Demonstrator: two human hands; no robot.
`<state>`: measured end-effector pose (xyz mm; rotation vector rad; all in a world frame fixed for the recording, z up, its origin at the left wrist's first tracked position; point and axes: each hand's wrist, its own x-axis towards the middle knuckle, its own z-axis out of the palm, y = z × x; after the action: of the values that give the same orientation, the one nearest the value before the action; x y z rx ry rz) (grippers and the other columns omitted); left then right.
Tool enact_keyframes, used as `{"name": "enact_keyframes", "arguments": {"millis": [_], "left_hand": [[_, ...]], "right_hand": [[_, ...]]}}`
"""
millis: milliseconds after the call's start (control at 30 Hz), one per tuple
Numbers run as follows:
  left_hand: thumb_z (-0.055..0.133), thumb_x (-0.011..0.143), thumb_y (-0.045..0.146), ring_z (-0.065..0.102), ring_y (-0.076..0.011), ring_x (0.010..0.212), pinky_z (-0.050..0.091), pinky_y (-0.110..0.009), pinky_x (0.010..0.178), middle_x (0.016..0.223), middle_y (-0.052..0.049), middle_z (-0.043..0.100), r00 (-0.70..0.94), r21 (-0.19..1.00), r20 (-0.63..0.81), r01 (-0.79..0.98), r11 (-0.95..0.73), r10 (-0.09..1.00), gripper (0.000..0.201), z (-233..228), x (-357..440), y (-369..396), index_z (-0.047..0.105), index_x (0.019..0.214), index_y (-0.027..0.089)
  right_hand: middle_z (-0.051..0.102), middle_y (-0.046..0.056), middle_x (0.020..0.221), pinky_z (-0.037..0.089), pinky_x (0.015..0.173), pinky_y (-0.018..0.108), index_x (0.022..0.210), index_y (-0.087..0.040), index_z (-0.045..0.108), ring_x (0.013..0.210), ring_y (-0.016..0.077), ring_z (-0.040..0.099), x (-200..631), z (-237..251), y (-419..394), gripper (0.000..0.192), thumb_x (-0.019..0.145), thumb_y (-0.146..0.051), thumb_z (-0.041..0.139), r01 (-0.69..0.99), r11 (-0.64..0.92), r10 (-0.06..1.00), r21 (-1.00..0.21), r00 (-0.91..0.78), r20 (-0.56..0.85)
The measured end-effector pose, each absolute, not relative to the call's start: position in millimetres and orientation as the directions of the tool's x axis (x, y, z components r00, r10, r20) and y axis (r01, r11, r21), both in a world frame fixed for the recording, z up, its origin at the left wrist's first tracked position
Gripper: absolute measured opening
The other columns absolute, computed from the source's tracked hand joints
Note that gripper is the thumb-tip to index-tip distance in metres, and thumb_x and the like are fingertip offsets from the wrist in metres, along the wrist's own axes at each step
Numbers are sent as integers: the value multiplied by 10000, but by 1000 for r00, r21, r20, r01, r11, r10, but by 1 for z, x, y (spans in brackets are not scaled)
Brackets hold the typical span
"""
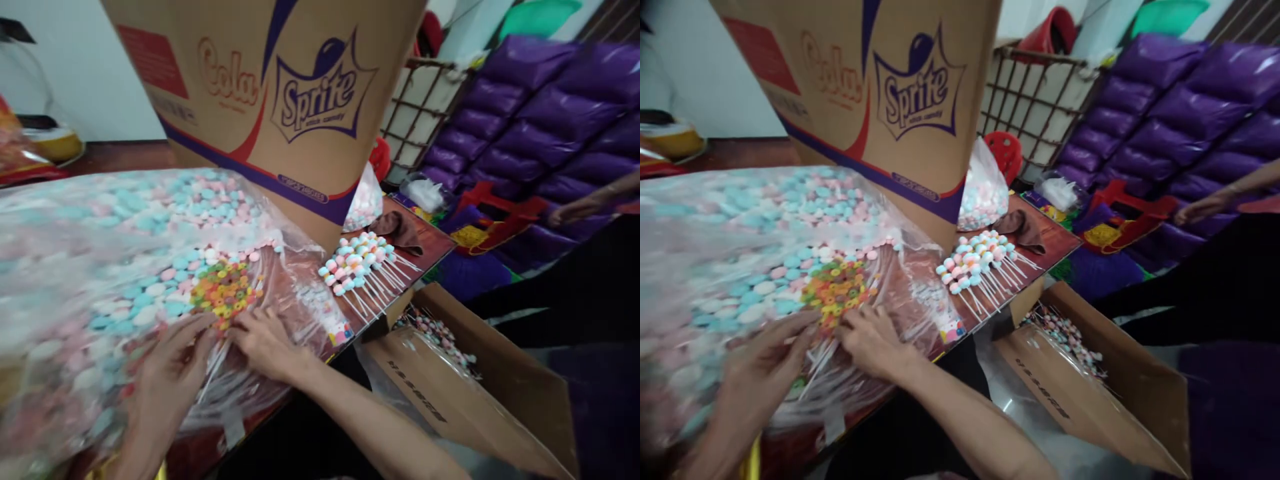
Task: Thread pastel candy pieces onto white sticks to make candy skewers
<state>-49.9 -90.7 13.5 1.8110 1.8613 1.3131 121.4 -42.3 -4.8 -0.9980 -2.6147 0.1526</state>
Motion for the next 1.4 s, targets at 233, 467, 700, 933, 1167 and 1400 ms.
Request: {"name": "enact_keyframes", "arguments": {"millis": [233,467,700,933,1167,1400], "left_hand": [[572,911,426,661,-243,1148,532,-402,1046,1187,-54,712,-116,678,441,694,-245,890,278,4,-38,-78,731,1063,258],[587,922,369,696,-226,1076,575,-377,978,1144,-52,726,-134,698,426,677,-231,895,237,3,-29,-92,733,1070,254],[625,882,227,652,-274,1133,594,-428,934,1270,-92,642,191,618,400,666,-418,896,358,-9,51,-103,658,1233,286],[416,946,106,625,-200,773,555,-337,704,839,-60,615,109,633,255,733,-251,961,272,-16,63,-108,660,892,214],[440,978,252,543,-152,667,461,-307,663,695,-17,581,-305,830,171,557,30,937,250,9,26,-104,560,763,210],[573,874,316,499,-116,595,423,-249,565,673,45,593,-672,980,93,191,50,735,144,50,-42,-103,571,804,191]], "right_hand": [[641,64,1252,509,879,328,1261,-234,627,1046,221,594,125,-7,-53,314,952,-207,575,511,825,566,-242,-742,359],[704,95,1077,495,869,382,1187,-199,650,965,231,626,209,0,-63,312,961,-77,472,636,609,762,-474,-300,574],[694,119,1092,509,788,407,1088,-209,709,926,267,608,228,-21,-68,302,906,-75,509,809,483,821,-334,-286,495],[660,75,805,478,727,341,888,-191,688,777,224,604,210,-32,-61,258,982,-169,449,606,586,808,-538,-388,443],[613,48,729,457,692,332,773,-216,583,709,216,578,140,-21,-43,264,970,-218,407,412,489,846,-769,-439,303],[697,64,1054,507,949,319,1065,-176,646,1029,190,631,74,13,-39,209,972,-143,461,244,526,781,-814,-516,350]]}}
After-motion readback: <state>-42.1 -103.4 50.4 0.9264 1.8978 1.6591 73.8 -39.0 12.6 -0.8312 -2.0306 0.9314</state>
